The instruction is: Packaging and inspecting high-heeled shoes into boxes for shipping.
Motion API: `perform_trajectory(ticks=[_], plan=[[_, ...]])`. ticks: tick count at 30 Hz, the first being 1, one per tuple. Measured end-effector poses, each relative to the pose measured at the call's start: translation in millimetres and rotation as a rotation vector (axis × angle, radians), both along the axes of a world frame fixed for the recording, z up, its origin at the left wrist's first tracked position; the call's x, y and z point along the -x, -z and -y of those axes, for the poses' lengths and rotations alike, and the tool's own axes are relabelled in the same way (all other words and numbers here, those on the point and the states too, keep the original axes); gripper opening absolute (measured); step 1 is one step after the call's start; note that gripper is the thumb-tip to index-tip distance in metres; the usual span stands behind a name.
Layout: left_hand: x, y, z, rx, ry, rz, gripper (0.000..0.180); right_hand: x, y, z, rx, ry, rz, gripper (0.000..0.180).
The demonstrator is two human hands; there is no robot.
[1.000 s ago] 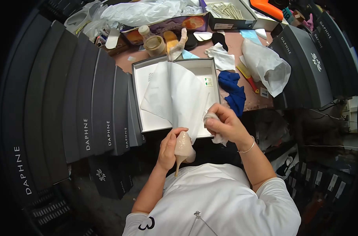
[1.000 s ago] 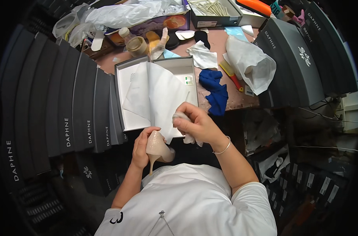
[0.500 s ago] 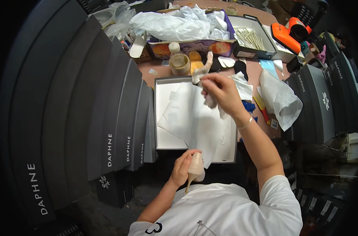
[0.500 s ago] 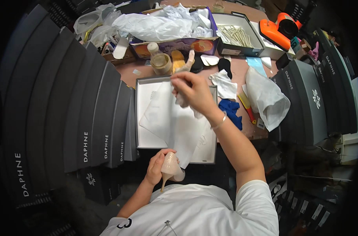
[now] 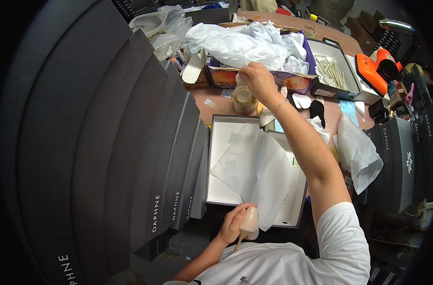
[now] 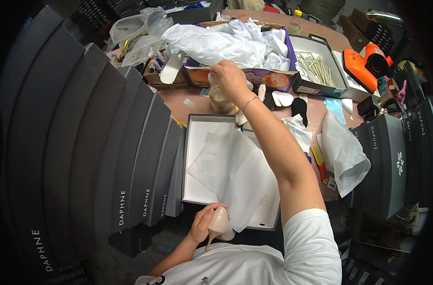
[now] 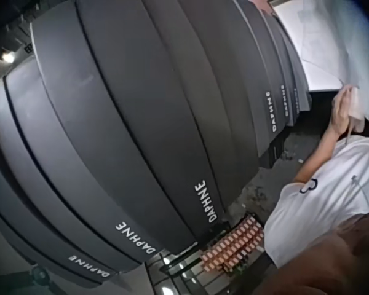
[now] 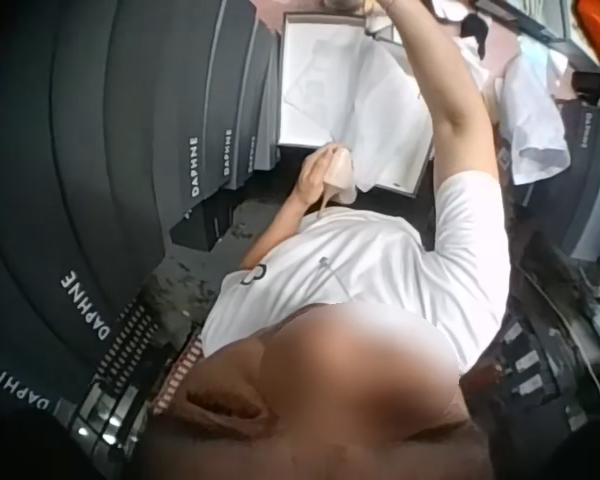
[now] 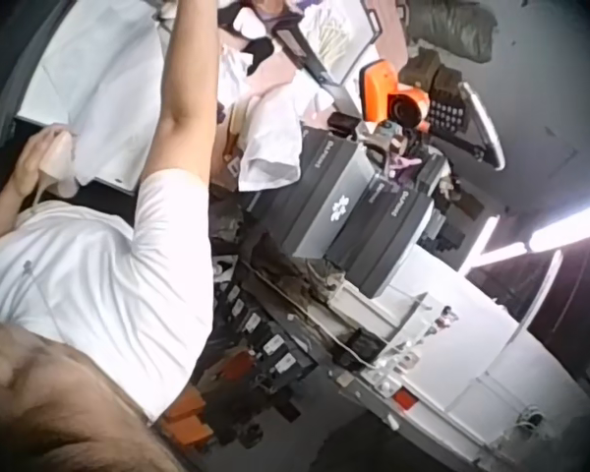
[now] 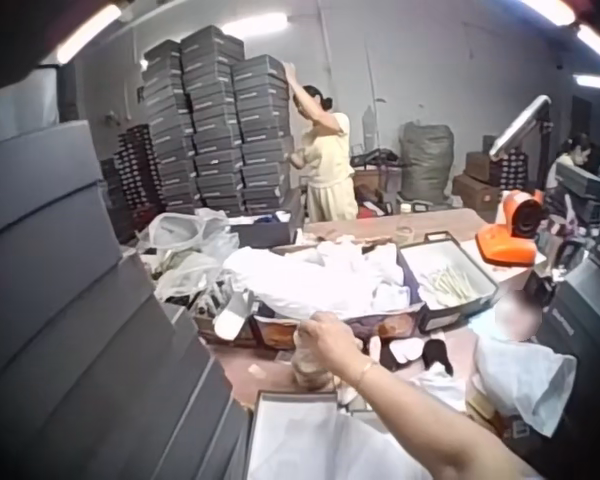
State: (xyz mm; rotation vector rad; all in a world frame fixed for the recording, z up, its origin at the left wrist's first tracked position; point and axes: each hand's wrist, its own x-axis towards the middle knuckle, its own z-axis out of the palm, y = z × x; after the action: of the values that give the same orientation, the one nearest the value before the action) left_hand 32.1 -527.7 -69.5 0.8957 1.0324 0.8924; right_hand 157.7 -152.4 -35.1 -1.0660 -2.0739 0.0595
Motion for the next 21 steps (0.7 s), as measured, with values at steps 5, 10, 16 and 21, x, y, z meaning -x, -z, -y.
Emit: perform_trajectory(ticks=[5,10,16,21], plan=[[1.1,-0.8,0.2,0.003,0.004,0.013,0.046,-4.0,10.7,13.9,-0.001,-0.028,-0.107,0.016],[0.6,-7.5,1.7,-0.008,0.029,-0.004,0.047,-4.0,20.0,21.3,0.083,-0.054,-0.183,0.027],[9.1,-8.4,10.2,-0.060,0.115,0.021,0.053,-26.0,16.0,36.9,-0.113,0.074,-0.391,0.037],[6.1,-13.1,10.8,-0.024,0.217,0.076,0.052,-91.6,20.5,72.2,0.187,0.244,-1.300,0.033]])
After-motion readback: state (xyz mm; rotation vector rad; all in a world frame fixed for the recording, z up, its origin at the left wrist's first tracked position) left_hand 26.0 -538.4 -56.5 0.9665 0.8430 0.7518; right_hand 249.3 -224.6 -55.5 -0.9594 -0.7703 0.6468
